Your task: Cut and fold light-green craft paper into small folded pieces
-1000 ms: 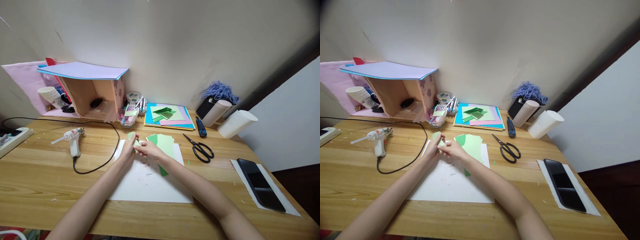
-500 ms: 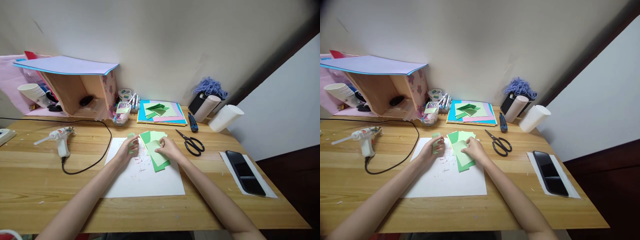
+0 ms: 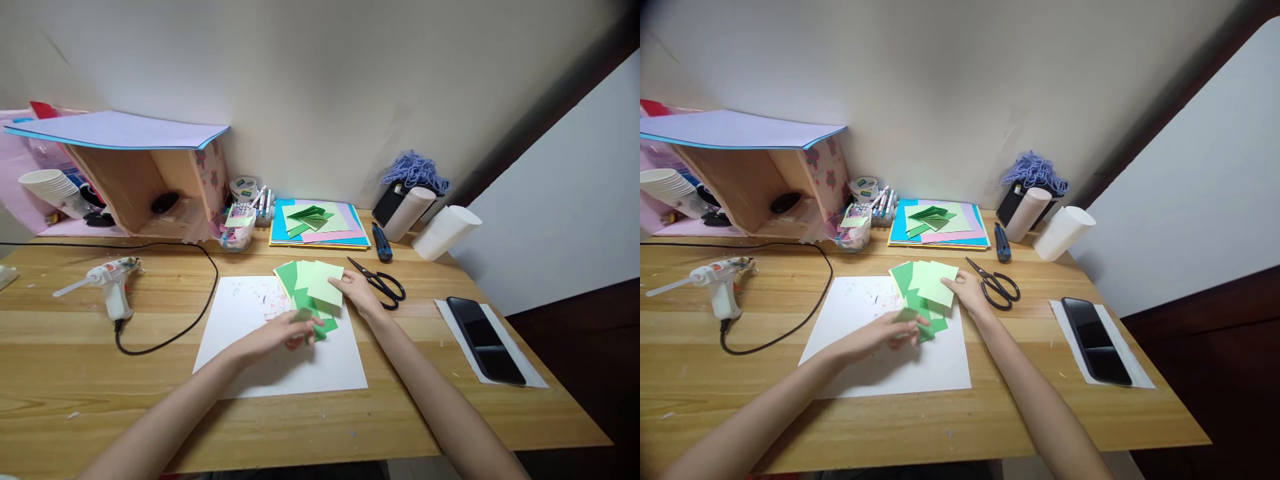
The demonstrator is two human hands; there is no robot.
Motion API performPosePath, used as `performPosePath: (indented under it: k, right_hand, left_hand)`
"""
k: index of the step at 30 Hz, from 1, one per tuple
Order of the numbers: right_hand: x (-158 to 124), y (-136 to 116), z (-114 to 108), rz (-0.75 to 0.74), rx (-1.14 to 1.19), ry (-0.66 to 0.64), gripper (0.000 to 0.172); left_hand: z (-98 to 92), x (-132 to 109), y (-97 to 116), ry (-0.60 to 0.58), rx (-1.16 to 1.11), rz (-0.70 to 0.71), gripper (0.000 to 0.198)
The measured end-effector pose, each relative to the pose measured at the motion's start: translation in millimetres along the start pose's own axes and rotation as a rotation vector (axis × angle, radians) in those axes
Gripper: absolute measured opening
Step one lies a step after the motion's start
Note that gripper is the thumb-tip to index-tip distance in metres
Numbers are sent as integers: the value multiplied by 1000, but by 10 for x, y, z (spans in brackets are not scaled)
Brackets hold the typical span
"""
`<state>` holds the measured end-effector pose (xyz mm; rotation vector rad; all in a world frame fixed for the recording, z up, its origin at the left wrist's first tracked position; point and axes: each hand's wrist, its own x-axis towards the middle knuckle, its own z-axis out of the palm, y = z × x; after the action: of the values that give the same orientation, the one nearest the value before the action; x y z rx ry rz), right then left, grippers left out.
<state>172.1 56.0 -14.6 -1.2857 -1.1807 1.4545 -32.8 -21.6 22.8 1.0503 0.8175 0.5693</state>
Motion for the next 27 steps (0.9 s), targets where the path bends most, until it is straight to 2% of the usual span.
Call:
performPosePath:
  k: [1,2,3,5,6,7,8,12,14,18,20,22,24,26,27]
  right_hand:
    - [-8,-11,28,12,-14,-38,43]
    - [-18,-26,52,26,-40,-85,43]
    - [-30,-40,67,38,-76,-136,43]
    - [-44,-62,53,41,-158,-189,39]
    - [-43,-66,21,22,-197,-176,36]
    - [-36,-66,-27,-7,-230,-140,33]
    - [-24,-63,-89,-41,-254,-95,30]
    - [39,-40,-368,-91,-292,-14,29]
    - [50,-35,-452,-85,-427,39,26]
    - [33,-31,-444,-155,-812,330,25]
    - [25,-29,-402,-149,-802,393,32]
    - [21,-34,-371,-107,-625,350,33]
    - [17,-53,-353,-92,-375,232,33]
    - [5,-88,-326,-100,-170,92,34]
    - [-6,-108,-302,-102,-103,41,35]
  left_hand:
    - [46,-24,14,-54,83,2,23]
    - [71,-29,20,-47,160,32,20]
    - [72,-13,19,30,221,91,16]
    - [10,73,-1,322,308,253,10]
    - [-43,135,-15,468,351,321,15]
    - [-101,200,-27,577,395,347,22]
    - [-157,265,-36,635,446,340,29]
    - [-283,448,-39,620,627,249,35]
    - [-287,491,-40,593,684,209,30]
    - [-306,501,-36,553,660,191,27]
    - [-392,461,12,558,628,193,26]
    - [-559,388,110,509,617,139,21]
    - [-781,294,243,371,621,40,20]
    - [-991,208,370,409,692,-23,22]
    - [-1064,179,418,495,735,-27,23]
